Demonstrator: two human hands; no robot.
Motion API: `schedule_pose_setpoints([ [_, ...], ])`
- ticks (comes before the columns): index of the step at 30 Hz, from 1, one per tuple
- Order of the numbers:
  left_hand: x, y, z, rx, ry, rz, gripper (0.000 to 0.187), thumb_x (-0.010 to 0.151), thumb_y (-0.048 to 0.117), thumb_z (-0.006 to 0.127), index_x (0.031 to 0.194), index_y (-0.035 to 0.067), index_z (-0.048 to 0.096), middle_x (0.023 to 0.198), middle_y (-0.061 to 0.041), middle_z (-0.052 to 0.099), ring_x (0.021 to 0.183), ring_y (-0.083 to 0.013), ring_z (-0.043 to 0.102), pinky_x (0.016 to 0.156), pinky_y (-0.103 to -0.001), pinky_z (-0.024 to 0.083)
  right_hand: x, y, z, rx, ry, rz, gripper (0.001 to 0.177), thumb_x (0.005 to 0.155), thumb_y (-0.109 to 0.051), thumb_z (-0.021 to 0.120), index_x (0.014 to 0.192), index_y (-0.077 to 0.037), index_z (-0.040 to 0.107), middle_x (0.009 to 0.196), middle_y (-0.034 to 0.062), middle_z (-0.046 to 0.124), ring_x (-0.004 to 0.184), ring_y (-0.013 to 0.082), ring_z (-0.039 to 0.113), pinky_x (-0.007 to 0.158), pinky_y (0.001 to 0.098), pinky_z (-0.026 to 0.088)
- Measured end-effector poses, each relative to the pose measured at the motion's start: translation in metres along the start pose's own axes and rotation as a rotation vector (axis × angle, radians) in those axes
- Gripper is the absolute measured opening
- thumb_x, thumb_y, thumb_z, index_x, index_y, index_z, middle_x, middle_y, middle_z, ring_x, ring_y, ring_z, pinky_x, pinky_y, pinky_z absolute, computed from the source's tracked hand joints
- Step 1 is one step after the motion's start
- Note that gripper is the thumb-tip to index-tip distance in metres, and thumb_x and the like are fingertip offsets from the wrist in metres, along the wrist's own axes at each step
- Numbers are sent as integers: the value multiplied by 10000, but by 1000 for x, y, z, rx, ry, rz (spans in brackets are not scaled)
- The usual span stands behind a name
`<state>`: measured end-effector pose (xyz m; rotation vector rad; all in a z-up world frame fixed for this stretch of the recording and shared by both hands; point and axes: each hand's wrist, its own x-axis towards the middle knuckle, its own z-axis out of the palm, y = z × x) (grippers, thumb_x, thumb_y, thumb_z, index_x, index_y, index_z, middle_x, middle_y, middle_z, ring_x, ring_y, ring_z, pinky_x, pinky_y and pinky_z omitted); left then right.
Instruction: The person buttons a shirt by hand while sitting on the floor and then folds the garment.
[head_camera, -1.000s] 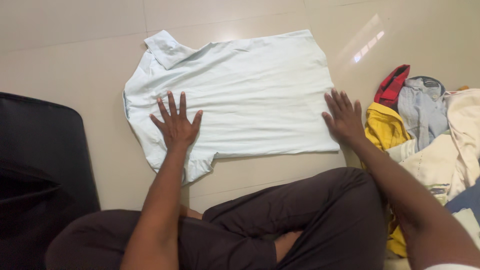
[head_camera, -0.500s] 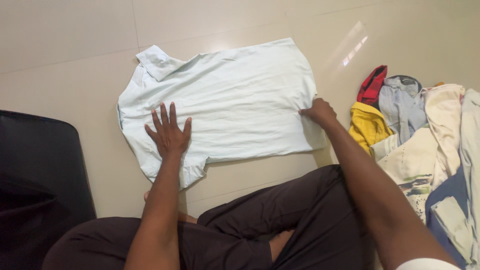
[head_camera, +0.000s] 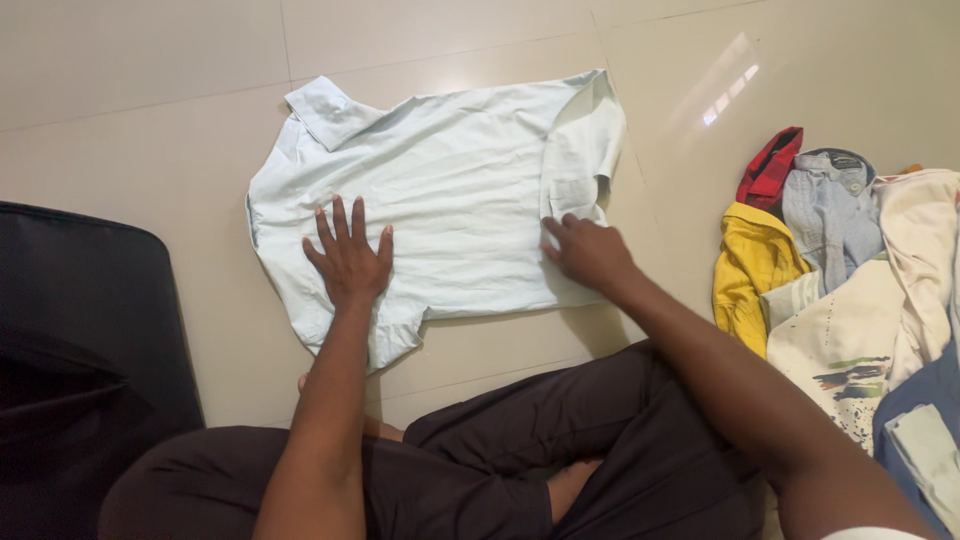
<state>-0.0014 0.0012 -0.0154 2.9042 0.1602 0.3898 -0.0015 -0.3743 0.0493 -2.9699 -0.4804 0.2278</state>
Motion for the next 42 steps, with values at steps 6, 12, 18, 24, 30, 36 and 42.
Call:
schedule_pose_setpoints([
  [6, 0, 1, 0, 10, 10, 5, 695, 1028, 564, 490, 1620, 227, 353, 1708, -97, 239, 1556, -383, 186, 1172, -711, 142, 8, 35, -22, 203, 170, 339, 267, 1014, -371, 595, 1165, -159, 656, 1118, 129, 717, 973, 371, 706, 806, 517, 541],
  [12, 0, 1, 2, 22, 8, 3, 694, 1033, 564, 487, 1623, 226, 351, 1709, -94, 239, 1557, -380, 185, 1169, -711, 147, 28, 25, -35, 208, -19, 328, 594, 974, -572, 524, 1482, -266, 491, 985, 204, 722, 950, 436, 676, 823, 525, 525],
  [18, 3, 1, 4, 28, -7, 0, 696, 1029, 571, 474, 1622, 230, 344, 1705, -93, 237, 1555, -377, 187, 1168, -705, 147, 44, 117, 15, 452, 29, 379, 560, 1096, -611, 500, 1085, -106, 742, 961, 125, 780, 919, 304, 716, 890, 437, 542],
  [24, 0, -1, 5, 47, 0, 9, 696, 1032, 572, 473, 1623, 228, 345, 1709, -97, 238, 1553, -377, 191, 1166, -702, 152, 33, 188, 43, 1109, 99, 523, 403, 764, -122, 848, 1072, -114, 589, 969, 50, 631, 764, 198, 623, 605, 384, 484],
  [30, -1, 0, 2, 51, -16, 10, 689, 1040, 570, 460, 1630, 236, 339, 1712, -87, 233, 1562, -374, 184, 1177, -698, 148, 27, 196, 31, 1022, 282, 765, 414, 777, -115, 881, 1053, -91, 573, 987, 99, 661, 766, 209, 669, 573, 381, 544],
  [36, 1, 1, 2, 50, -28, 16, 696, 1033, 570, 454, 1631, 238, 328, 1717, -86, 212, 1559, -369, 176, 1171, -698, 145, 42, 218, 62, 364, 614, 428, 205, 987, -246, 772, 1075, -80, 692, 1051, 147, 702, 984, 326, 684, 889, 458, 536],
  [42, 0, 0, 3, 62, -7, 32, 692, 1043, 565, 459, 1637, 235, 328, 1721, -86, 211, 1558, -374, 186, 1164, -706, 163, 61, 197, 67, 313, 509, 494, 325, 818, -310, 840, 949, -52, 692, 1028, 166, 626, 1010, 364, 581, 795, 506, 504],
])
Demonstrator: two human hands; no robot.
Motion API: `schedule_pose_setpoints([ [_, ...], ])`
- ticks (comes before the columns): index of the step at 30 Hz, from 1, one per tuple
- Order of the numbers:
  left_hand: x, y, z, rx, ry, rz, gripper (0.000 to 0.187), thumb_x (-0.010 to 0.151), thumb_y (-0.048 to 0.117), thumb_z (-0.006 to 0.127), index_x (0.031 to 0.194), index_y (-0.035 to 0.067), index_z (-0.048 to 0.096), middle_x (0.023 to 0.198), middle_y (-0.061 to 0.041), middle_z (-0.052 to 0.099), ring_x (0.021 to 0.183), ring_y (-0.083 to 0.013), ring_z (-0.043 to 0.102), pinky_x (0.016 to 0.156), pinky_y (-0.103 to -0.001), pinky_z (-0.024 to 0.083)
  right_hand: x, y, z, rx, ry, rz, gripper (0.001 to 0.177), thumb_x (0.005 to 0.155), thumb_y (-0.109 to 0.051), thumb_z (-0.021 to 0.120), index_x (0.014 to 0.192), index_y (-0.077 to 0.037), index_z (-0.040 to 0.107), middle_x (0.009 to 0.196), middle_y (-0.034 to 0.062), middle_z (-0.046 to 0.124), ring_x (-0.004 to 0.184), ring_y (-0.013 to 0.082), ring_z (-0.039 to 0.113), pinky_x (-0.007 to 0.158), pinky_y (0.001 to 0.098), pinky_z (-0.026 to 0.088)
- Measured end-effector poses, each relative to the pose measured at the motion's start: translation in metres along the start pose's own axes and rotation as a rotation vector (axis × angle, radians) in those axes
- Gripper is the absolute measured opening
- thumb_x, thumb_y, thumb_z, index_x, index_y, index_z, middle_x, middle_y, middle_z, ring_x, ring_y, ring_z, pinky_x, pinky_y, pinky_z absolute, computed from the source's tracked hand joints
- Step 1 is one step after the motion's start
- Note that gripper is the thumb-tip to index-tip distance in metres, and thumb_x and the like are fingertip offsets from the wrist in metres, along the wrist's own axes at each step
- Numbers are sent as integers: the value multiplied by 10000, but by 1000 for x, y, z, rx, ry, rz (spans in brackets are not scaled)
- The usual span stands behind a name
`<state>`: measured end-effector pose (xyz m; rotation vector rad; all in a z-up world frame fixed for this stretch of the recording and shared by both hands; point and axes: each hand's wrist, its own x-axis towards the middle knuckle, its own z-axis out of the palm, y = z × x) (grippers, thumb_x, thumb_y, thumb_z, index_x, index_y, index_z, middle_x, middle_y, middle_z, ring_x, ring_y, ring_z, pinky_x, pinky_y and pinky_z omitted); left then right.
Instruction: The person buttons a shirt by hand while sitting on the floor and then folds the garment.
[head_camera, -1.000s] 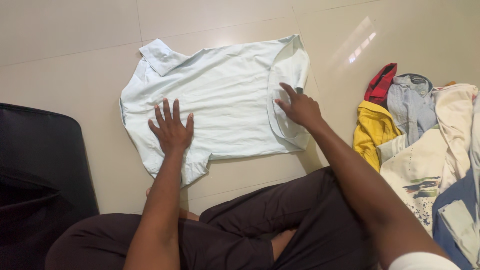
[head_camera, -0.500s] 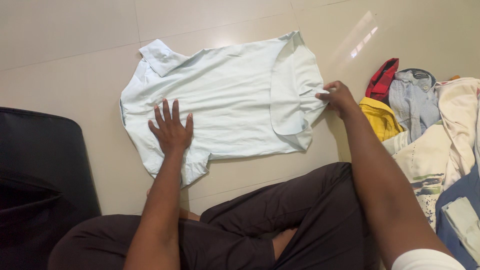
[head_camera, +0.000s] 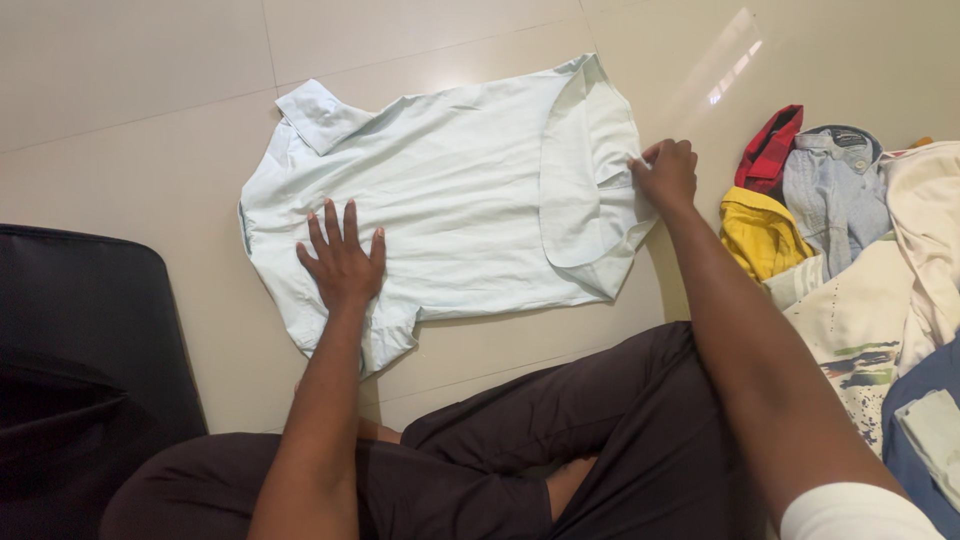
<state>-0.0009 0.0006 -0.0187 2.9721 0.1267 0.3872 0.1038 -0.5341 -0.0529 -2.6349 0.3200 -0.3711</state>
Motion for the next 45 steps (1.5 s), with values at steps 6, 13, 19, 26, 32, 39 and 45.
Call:
schedule_pose_setpoints([
  [6, 0, -2, 3, 4, 4, -6, 682, 1047, 560, 468, 1633, 234, 338, 1718, -90, 220, 1554, -377, 195, 1165, -708, 170, 14, -9, -20, 261, -1, -27, 214, 919, -196, 785, 1050, -64, 681, 961, 87, 743, 899, 237, 732, 845, 379, 575],
  [13, 1, -2, 4, 3, 6, -8, 681, 1047, 561, 473, 1631, 239, 337, 1717, -86, 222, 1564, -366, 192, 1168, -702, 168, 2, -27, -51, 347, -47, 161, 339, 834, -101, 804, 1123, -50, 634, 918, 95, 730, 814, 229, 707, 736, 361, 561],
  [19, 1, -2, 3, 4, -2, -5, 688, 1043, 560, 471, 1635, 237, 333, 1717, -84, 221, 1558, -369, 186, 1168, -699, 167, -12, -38, -69, 139, -494, -218, 236, 866, -190, 759, 1093, -123, 743, 946, 66, 762, 845, 223, 719, 760, 360, 550],
  [26, -1, -2, 3, 5, 9, 2, 687, 1046, 561, 478, 1634, 234, 337, 1715, -85, 230, 1559, -373, 191, 1168, -700, 169, -41, -42, -109, -173, -1082, -257, 194, 723, -254, 811, 901, -192, 856, 919, 35, 835, 904, 204, 754, 873, 388, 560],
  [32, 1, 0, 1, -14, 17, 1, 685, 1046, 553, 477, 1635, 231, 339, 1719, -91, 226, 1561, -374, 191, 1163, -703, 165, -46, -28, -127, -618, -796, -35, 180, 815, -292, 760, 948, -201, 842, 1082, 105, 764, 1018, 324, 709, 909, 449, 553],
  [39, 0, -1, 2, -2, -3, -5, 678, 1049, 553, 472, 1629, 226, 343, 1712, -90, 232, 1557, -376, 191, 1166, -703, 158, -55, -110, -69, -99, -441, -207, 341, 878, -407, 737, 1063, -122, 732, 1011, 92, 752, 936, 327, 705, 780, 467, 553],
  [45, 0, 0, -1, -22, 12, -2, 682, 1046, 555, 471, 1629, 224, 347, 1709, -92, 237, 1559, -374, 197, 1169, -701, 160, -27, -83, -28, 37, -633, -46, 288, 851, -319, 807, 960, -60, 746, 839, 71, 687, 785, 250, 649, 695, 403, 521],
])
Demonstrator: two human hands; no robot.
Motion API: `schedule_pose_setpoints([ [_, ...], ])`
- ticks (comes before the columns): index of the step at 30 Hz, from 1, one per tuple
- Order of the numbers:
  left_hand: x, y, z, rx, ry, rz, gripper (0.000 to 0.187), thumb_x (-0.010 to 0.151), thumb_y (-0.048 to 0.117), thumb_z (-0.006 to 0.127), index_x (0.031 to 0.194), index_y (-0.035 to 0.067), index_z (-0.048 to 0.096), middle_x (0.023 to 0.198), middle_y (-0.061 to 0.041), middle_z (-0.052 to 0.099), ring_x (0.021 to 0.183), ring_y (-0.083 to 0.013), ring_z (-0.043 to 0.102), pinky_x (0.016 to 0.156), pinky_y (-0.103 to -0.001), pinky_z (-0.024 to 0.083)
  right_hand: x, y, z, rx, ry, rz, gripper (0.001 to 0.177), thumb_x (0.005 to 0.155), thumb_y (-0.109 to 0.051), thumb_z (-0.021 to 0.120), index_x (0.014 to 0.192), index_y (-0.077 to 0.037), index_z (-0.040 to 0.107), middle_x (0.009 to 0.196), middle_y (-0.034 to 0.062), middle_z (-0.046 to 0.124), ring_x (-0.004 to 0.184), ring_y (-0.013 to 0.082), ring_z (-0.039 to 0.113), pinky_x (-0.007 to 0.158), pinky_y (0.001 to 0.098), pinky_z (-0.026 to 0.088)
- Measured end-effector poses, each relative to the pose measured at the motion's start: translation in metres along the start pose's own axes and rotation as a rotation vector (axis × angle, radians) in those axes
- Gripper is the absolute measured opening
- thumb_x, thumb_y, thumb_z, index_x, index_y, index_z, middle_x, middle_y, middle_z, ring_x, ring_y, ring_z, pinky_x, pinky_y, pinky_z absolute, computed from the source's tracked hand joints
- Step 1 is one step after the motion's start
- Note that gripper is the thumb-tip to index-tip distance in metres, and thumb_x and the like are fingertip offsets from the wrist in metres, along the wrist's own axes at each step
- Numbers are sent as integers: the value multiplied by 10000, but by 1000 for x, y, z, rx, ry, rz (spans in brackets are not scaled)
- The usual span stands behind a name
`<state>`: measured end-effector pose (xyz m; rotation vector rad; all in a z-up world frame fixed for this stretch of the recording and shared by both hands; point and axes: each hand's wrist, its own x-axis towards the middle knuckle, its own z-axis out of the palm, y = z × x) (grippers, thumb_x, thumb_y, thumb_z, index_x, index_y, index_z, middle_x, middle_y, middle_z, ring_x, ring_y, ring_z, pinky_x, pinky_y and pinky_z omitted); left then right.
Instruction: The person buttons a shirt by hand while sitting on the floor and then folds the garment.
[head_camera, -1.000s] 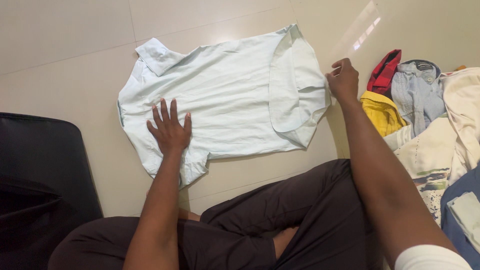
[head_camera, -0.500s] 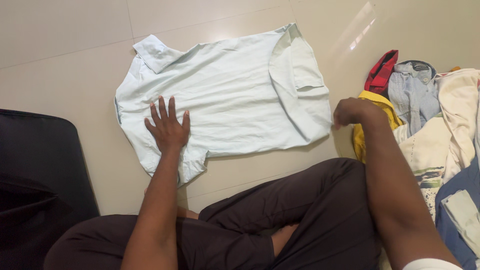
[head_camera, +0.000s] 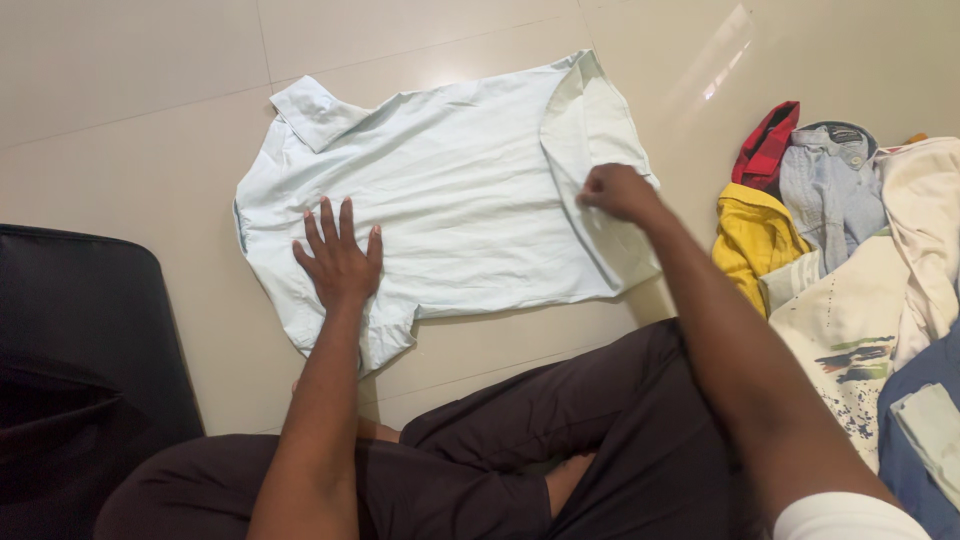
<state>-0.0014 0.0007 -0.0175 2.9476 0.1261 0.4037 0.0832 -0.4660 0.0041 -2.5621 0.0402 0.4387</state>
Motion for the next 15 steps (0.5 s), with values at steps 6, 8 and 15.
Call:
schedule_pose_setpoints([
  [6, 0, 0, -1, 6, -4, -8, 677, 1046, 551, 473, 1626, 224, 349, 1708, -101, 245, 1554, -380, 199, 1171, -697, 163, -21, 104, -45, 626, -11, 273, 209, 920, -240, 767, 1031, -101, 657, 798, 22, 636, 657, 158, 595, 616, 333, 513],
  [8, 2, 0, -2, 15, -9, -9, 679, 1043, 552, 475, 1624, 224, 349, 1705, -100, 246, 1553, -380, 196, 1168, -697, 162, -33, 110, -50, 586, -7, 332, 168, 921, -225, 718, 1027, -102, 675, 834, 55, 708, 715, 185, 683, 648, 345, 535],
  [15, 0, 2, -3, -8, -20, -7, 681, 1044, 548, 473, 1631, 226, 342, 1715, -96, 234, 1561, -381, 186, 1177, -707, 153, -16, 64, -29, -70, 500, -35, 300, 990, -287, 686, 1208, -81, 686, 1214, 151, 691, 1147, 359, 640, 976, 451, 502],
])
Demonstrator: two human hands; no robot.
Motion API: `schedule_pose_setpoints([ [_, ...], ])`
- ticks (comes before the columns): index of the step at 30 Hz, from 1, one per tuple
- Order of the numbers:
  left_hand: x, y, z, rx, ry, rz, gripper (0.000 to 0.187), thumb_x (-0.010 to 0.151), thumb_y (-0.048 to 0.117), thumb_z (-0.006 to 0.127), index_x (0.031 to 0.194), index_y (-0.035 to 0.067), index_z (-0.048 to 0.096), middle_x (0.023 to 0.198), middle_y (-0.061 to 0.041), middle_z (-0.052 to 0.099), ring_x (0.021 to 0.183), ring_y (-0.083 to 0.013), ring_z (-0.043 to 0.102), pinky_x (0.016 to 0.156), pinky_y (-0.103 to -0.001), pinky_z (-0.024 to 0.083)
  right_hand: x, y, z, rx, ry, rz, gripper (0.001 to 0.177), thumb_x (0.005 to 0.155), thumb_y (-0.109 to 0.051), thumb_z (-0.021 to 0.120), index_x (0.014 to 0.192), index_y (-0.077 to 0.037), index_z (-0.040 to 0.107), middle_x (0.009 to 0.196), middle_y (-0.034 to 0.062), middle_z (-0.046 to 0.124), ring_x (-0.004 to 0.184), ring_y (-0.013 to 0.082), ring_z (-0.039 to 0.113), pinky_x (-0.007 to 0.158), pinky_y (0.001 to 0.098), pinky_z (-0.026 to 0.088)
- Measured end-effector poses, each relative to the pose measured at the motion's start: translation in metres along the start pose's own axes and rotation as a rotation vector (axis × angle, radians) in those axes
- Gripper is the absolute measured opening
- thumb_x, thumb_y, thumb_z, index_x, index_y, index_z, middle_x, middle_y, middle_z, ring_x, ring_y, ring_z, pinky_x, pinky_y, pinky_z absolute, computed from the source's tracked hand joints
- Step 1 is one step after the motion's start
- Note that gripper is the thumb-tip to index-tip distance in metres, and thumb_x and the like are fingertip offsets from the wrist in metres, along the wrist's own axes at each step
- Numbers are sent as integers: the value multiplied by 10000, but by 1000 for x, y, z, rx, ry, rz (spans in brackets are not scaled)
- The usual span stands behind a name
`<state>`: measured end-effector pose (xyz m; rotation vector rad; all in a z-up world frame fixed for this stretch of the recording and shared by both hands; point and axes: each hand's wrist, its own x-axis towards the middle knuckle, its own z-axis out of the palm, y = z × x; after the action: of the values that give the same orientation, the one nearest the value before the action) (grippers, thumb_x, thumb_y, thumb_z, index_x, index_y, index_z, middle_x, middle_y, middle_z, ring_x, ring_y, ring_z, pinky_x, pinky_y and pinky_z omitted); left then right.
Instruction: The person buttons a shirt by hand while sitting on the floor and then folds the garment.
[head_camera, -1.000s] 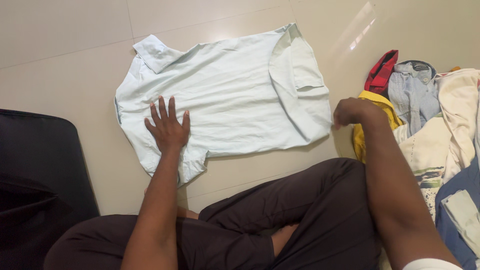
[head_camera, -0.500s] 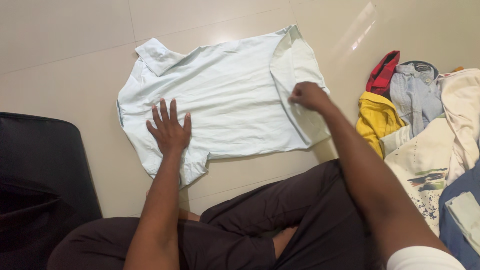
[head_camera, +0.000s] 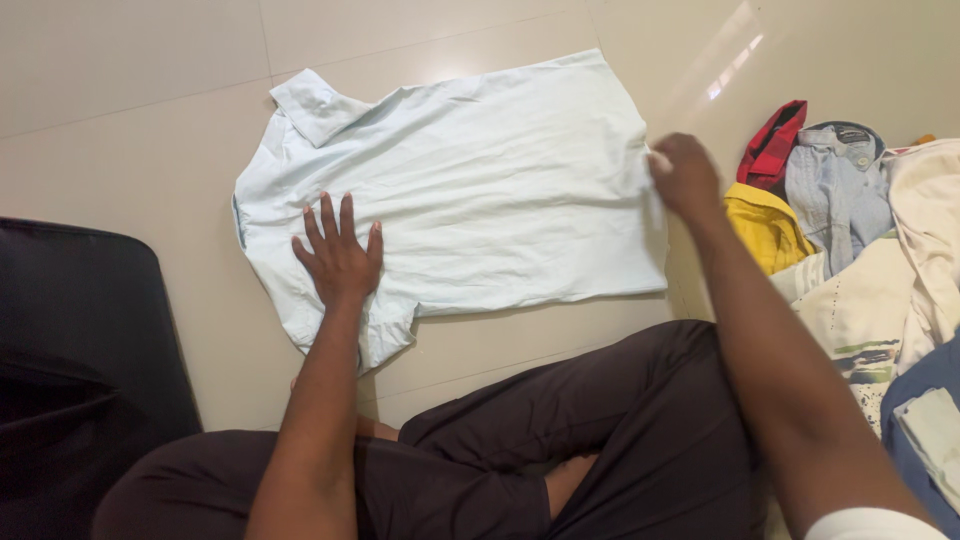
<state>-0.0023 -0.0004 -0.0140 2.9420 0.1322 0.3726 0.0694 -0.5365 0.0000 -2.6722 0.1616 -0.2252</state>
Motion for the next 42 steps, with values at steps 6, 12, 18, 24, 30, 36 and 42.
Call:
schedule_pose_setpoints([
  [6, 5, 2, 2, -22, -48, -15, 702, 1031, 556, 473, 1631, 228, 316, 1720, -97, 193, 1565, -393, 136, 1159, -732, 110, -8, -59, 70, -197, -155, -355, 771, 1027, -532, 503, 1607, -69, 293, 1674, 169, 235, 1533, 345, 194, 1170, 620, 153],
  [12, 8, -1, -1, -3, -71, -25, 730, 1025, 584, 466, 1649, 255, 281, 1734, -76, 156, 1580, -399, 107, 1172, -743, 94, 14, -15, 35, -266, -7, -17, 694, 1120, -475, 363, 1654, -58, 215, 1726, 132, 153, 1612, 283, 114, 1238, 658, 28],
  [18, 4, -3, 2, -29, -87, -39, 771, 1009, 625, 462, 1657, 261, 257, 1737, -68, 129, 1577, -402, 87, 1178, -744, 78, -29, -73, 73, -176, -127, -361, 687, 1097, -482, 374, 1655, -108, 226, 1741, 98, 170, 1615, 269, 126, 1231, 670, 59],
  [24, 7, -3, 3, -26, -106, -57, 812, 978, 687, 465, 1647, 283, 247, 1730, -64, 118, 1570, -410, 76, 1172, -748, 61, -23, -76, 52, -200, -165, -183, 684, 1064, -512, 333, 1655, -193, 204, 1734, 69, 133, 1593, 269, 109, 1204, 693, 15],
  [30, 3, -3, -2, -11, -38, -20, 819, 974, 698, 469, 1642, 270, 266, 1726, -82, 128, 1567, -431, 87, 1160, -774, 60, -15, -70, 30, -168, -148, -16, 711, 1054, -545, 301, 1648, -167, 204, 1732, 69, 141, 1590, 260, 116, 1201, 702, 3],
  [36, 4, 11, -34, -3, -39, 12, 832, 948, 665, 498, 1596, 178, 313, 1678, -158, 177, 1509, -482, 130, 1103, -781, 86, 0, -66, 46, -390, -62, 18, 650, 1123, -509, 332, 1617, -88, 302, 1716, 121, 251, 1593, 321, 161, 1180, 742, 28],
  [42, 47, 36, -23, -18, 21, -61, 586, 1004, 469, 635, 1391, 47, 514, 1421, -178, 500, 1346, -386, 443, 1086, -641, 333, -42, -168, 92, -261, -301, -597, 670, 1011, -559, 372, 1613, -277, 288, 1717, 33, 193, 1566, 268, 153, 1196, 655, 111],
])
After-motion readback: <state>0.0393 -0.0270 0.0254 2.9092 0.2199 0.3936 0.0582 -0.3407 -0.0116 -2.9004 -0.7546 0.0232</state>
